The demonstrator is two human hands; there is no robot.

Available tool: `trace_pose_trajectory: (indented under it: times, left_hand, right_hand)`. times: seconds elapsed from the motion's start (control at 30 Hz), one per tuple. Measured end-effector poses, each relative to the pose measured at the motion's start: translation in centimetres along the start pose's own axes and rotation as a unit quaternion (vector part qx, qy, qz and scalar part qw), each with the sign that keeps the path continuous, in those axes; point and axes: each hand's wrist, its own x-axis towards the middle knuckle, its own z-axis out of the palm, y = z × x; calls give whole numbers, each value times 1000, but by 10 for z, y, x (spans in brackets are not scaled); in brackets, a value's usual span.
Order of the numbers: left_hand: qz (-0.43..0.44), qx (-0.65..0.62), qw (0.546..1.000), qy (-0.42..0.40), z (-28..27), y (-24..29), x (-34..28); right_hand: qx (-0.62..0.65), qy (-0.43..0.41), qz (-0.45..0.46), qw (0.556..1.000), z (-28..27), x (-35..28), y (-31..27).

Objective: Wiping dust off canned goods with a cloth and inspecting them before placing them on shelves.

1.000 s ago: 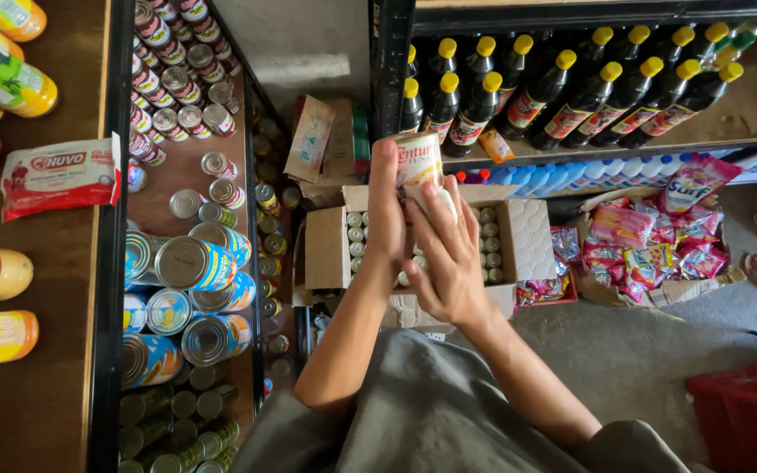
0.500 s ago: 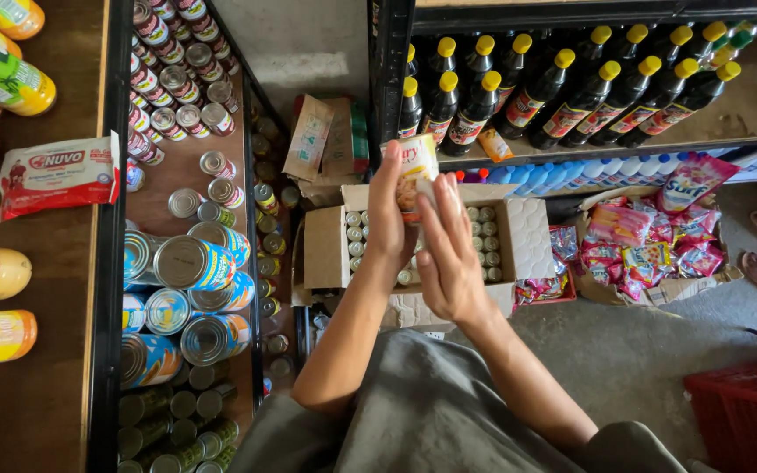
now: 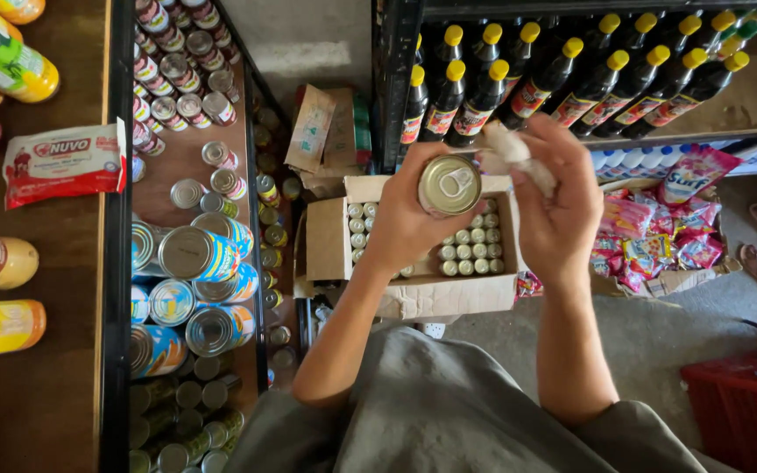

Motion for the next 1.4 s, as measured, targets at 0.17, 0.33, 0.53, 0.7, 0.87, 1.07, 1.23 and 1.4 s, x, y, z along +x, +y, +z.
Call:
trace_pose_trajectory:
  times: [0.17, 0.33, 0.53, 0.7, 0.87, 1.07, 1.23, 1.4]
  left_hand:
    - [75, 132, 988, 22, -10, -14, -1]
    - [127, 197, 970, 61, -27, -26, -1]
    - [154, 233, 957, 78, -37, -31, -6]
    - [156, 191, 966, 72, -59, -21, -4]
    - [155, 185, 967, 83, -71, -20, -4]
    - [147, 191, 968, 63, -86, -20, -9]
    - [165, 190, 965, 76, -86, -16, -1]
    - [173, 171, 968, 61, -71, -21, 1]
  right_hand:
    - [-132, -64, -14, 989, 17, 3, -36]
    - [-193, -95, -10, 977, 33, -10, -53]
    - [-207, -95, 15, 973, 45, -5, -55]
    - [-145, -95, 10, 985, 68, -11, -62]
    - [-201, -63, 10, 977, 84, -15, -69]
    - [-197, -67, 33, 978, 96, -17, -74]
    - [-191, -55, -12, 980, 102, -18, -82]
    - [-172, -74, -25, 982, 72, -6, -72]
